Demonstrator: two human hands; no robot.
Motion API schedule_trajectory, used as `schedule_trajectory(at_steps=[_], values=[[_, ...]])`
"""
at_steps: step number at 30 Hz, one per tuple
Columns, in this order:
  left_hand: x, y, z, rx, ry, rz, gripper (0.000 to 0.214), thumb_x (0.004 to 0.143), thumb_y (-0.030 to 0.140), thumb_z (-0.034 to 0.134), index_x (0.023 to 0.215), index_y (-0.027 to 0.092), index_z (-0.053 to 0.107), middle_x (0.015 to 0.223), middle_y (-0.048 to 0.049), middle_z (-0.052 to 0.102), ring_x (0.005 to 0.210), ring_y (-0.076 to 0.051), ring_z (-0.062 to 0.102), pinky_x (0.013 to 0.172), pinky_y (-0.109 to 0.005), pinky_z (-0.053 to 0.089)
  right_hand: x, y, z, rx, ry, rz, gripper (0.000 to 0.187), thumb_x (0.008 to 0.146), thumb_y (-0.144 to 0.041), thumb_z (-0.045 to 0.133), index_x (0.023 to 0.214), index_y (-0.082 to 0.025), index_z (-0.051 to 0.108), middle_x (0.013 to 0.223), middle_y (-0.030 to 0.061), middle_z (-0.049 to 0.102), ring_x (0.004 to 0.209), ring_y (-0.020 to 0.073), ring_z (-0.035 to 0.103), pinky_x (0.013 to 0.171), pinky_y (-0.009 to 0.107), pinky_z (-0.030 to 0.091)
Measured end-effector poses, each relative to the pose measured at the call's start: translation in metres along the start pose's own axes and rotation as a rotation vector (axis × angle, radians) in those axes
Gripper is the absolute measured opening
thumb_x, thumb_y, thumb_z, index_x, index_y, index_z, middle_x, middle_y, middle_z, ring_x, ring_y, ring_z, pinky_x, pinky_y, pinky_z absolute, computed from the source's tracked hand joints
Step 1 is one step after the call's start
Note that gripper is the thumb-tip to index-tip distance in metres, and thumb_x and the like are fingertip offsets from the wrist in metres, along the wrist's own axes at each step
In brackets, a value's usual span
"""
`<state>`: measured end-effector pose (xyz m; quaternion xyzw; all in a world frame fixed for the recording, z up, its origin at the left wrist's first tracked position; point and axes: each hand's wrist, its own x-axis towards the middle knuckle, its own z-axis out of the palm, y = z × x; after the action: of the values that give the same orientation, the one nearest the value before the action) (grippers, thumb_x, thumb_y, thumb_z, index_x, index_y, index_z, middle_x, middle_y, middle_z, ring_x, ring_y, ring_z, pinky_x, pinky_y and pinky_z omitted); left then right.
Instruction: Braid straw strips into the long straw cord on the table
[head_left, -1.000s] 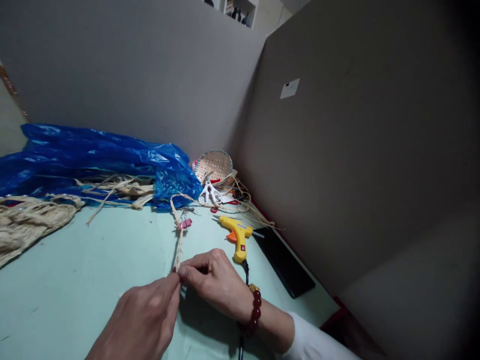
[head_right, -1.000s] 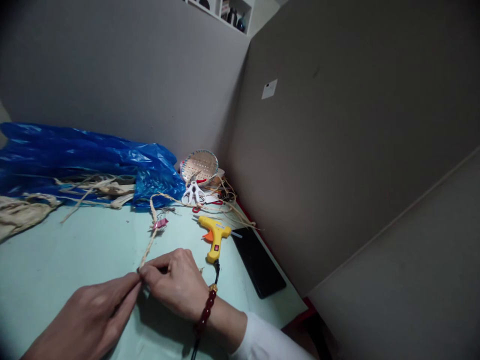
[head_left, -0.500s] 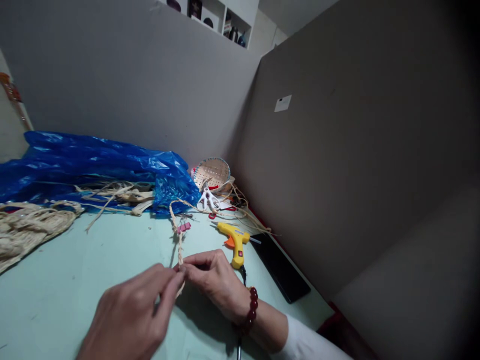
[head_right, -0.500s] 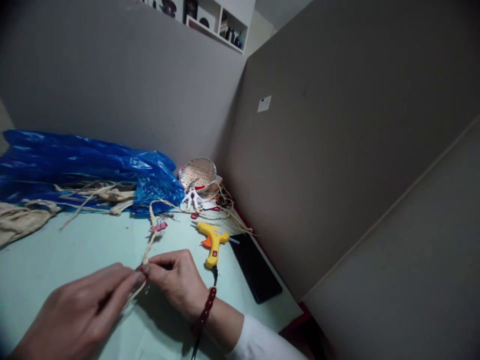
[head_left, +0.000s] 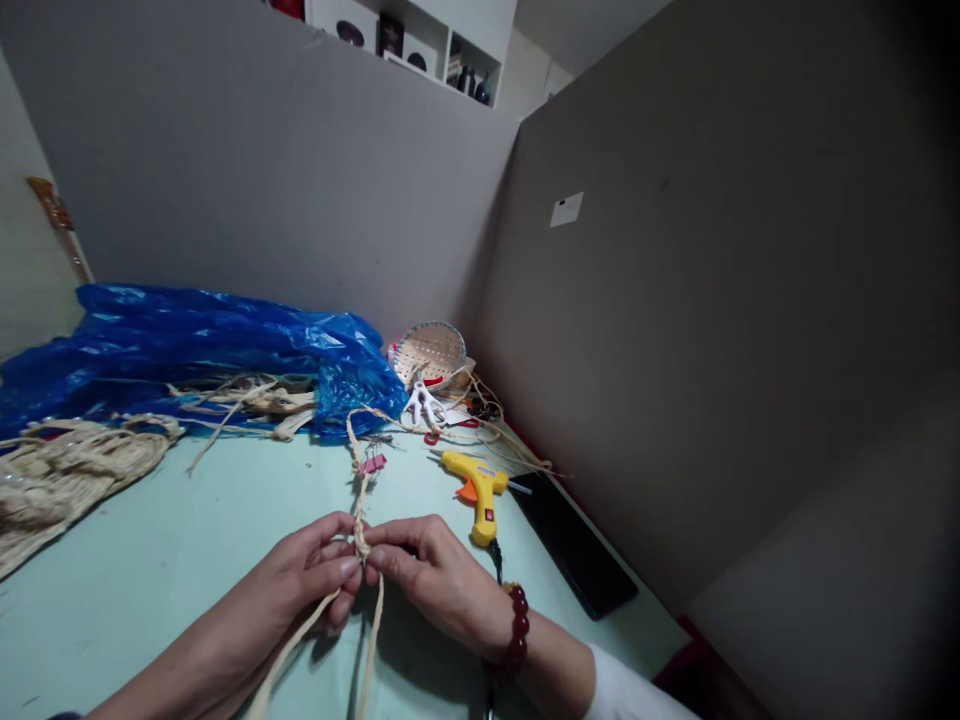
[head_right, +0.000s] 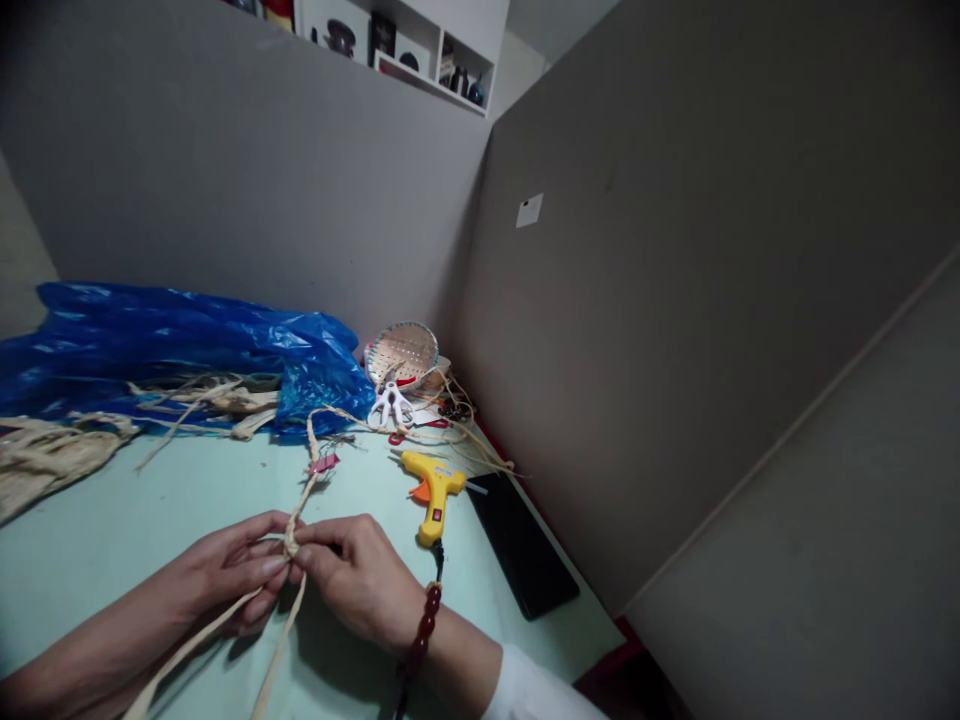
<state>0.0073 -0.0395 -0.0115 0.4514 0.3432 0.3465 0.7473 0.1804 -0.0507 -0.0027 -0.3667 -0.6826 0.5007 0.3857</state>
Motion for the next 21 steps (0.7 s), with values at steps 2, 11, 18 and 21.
schedule_trajectory(at_steps=[2,11,18,21], values=[[0.001,0.000,-0.001,-0.064,0.020,-0.054,0.036,0.068,0.034,0.080,0.087,0.017,0.054,0.065,0.0046,0.057,0.044,-0.001,0.037,0.043,-0.014,0.026,0.000,-0.001,0.000,-0.011,0.021,0.005,0.026,0.090,-0.025,0.051,0.087,-0.012,0.073,0.075,0.0023,0.062,0.074,0.0140,0.055,0.076,0.022,0.043],[0.011,-0.017,-0.008,0.121,0.169,-0.085,0.047,0.064,0.054,0.076,0.083,0.018,0.053,0.051,0.0074,0.050,0.034,0.000,0.018,0.034,-0.014,0.007,-0.007,-0.007,0.005,-0.314,0.080,-0.060,0.023,0.089,-0.016,0.049,0.086,-0.017,0.071,0.081,0.0032,0.069,0.076,0.0147,0.062,0.073,0.022,0.043],[0.006,-0.012,0.000,0.306,0.157,0.010,0.030,0.074,0.045,0.064,0.081,0.019,0.053,0.057,0.0029,0.061,0.038,-0.006,0.037,0.041,-0.018,0.019,-0.008,-0.008,0.005,-0.270,0.107,0.022,0.032,0.085,-0.016,0.053,0.115,-0.020,0.042,0.075,-0.0015,0.068,0.070,0.0142,0.060,0.068,0.022,0.043],[0.004,-0.006,-0.003,0.423,0.144,0.024,0.025,0.075,0.042,0.064,0.080,0.018,0.054,0.051,0.0085,0.049,0.046,-0.008,0.037,0.048,-0.019,0.023,-0.009,-0.011,0.005,-0.284,0.105,0.025,0.029,0.084,-0.016,0.053,0.110,-0.021,0.040,0.076,-0.0008,0.069,0.068,0.0143,0.060,0.065,0.022,0.042]])
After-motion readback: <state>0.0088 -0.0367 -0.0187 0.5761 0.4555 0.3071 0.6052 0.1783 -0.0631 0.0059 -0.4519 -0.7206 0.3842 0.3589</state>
